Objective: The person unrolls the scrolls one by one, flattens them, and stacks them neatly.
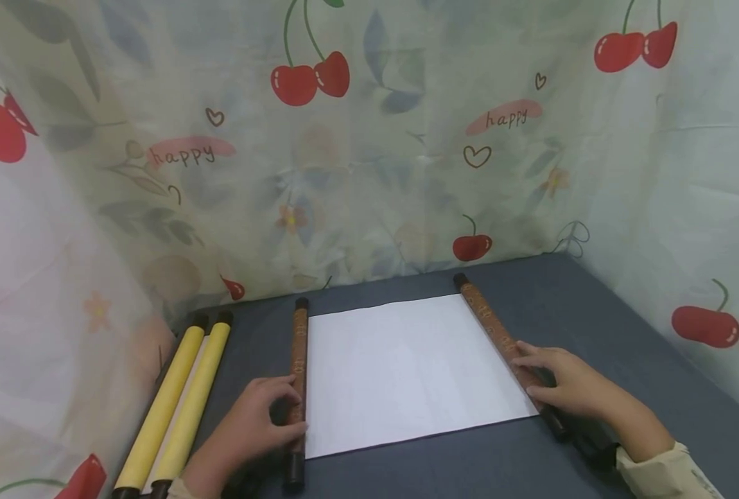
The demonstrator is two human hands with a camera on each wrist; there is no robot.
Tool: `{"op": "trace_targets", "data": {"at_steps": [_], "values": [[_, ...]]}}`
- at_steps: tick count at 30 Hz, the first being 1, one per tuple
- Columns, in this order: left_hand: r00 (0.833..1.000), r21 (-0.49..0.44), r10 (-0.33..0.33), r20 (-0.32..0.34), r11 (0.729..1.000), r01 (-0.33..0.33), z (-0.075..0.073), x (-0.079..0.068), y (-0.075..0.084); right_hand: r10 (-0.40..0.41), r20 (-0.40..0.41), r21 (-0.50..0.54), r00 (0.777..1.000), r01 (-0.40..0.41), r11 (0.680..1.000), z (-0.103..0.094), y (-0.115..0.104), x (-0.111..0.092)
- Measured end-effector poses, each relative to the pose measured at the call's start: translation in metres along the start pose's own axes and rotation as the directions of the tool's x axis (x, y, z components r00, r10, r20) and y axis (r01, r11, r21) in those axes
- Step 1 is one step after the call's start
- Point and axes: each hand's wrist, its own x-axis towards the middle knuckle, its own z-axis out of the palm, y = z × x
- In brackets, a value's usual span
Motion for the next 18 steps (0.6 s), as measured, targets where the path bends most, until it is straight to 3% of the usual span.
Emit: {"op": "trace_targets", "data": {"at_steps": [7,18], "values": [[1.0,-0.014,-0.012,0.019,1.0,0.013,-0.0065,-0.0039,-0.0014,0.024,-0.027,-0.066,0.999,-0.026,0.997,-0.0046,0.0061,-0.0036],[0.997,-0.036,0.0,0.072,0.999,0.003,-0.011,-0.0047,-0.0054,-0.026,-0.001,-0.013,1.0,0.026,1.0,-0.0068,0.0068,-0.0076]]}}
